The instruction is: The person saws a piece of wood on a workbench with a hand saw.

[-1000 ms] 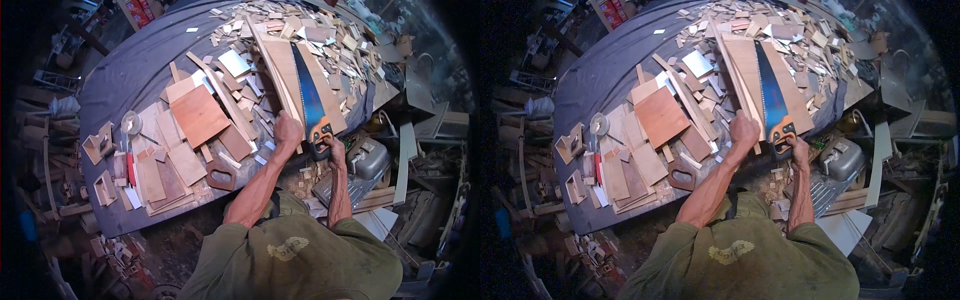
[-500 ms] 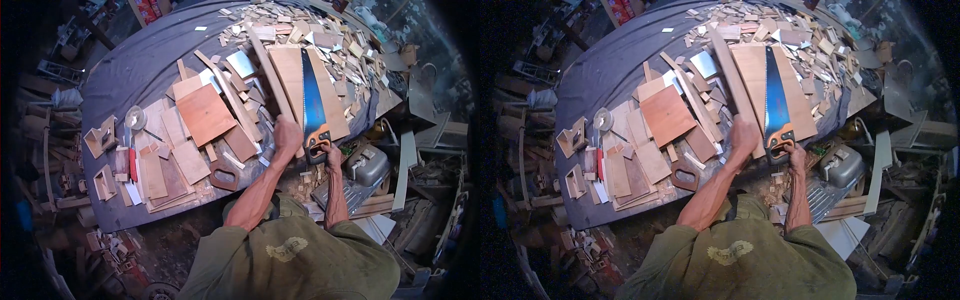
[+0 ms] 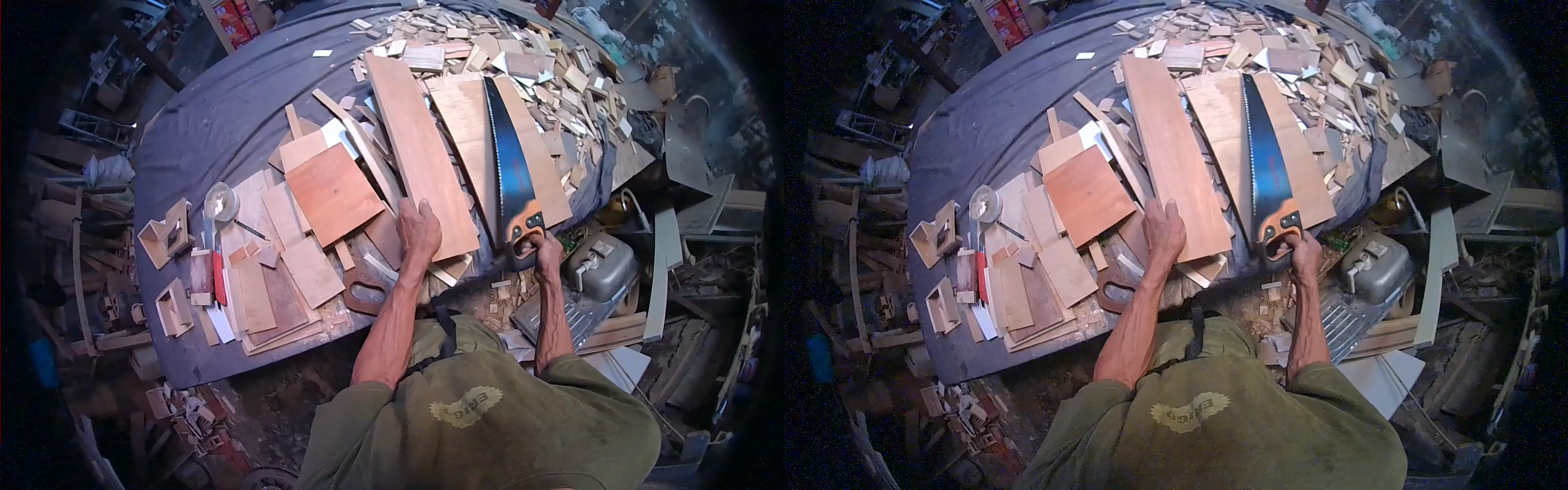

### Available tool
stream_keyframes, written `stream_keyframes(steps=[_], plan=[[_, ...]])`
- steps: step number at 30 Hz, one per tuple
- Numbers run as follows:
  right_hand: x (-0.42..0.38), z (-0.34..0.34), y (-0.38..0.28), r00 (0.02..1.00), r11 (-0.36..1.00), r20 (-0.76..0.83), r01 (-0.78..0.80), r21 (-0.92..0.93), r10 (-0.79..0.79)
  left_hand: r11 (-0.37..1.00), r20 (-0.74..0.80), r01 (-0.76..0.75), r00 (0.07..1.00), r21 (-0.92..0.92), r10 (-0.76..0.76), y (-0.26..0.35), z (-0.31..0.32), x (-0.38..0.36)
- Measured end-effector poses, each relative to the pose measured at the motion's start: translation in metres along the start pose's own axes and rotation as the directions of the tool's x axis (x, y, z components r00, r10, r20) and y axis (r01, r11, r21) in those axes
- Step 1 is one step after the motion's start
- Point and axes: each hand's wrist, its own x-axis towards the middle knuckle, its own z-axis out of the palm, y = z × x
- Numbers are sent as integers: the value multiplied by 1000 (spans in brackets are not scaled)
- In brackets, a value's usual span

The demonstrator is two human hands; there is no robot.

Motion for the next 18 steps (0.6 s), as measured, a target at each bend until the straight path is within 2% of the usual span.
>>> stream_keyframes(steps=[1,5,6,9,10,12,15,17,18], plan=[[-4,-1,-5,1000,997,29,-11,72,9,1000,6,16,1000,-6,-16,-3,4,0],[-12,3,-13,996,992,92,-8,126,-3,996,24,77,997,-55,-75,-6,21,-4],[-22,13,-28,996,999,87,15,40,-19,993,27,89,996,-73,-88,-7,23,-4],[-12,31,-35,989,1000,144,20,17,-22,989,41,65,997,-137,-59,-29,35,4],[-12,38,-39,987,998,155,45,-48,-37,989,44,65,997,-132,-60,-35,36,5],[-2,52,-37,981,998,193,38,-43,-29,990,49,69,997,-123,-63,-44,36,5],[9,79,-37,970,998,244,34,-53,-19,941,143,217,972,-261,-184,-29,24,4],[13,96,-36,964,998,265,31,-54,-16,909,128,190,980,-371,-153,-37,30,7],[16,102,-33,964,984,262,93,-151,-51,889,122,177,983,-422,-137,-33,28,6]])
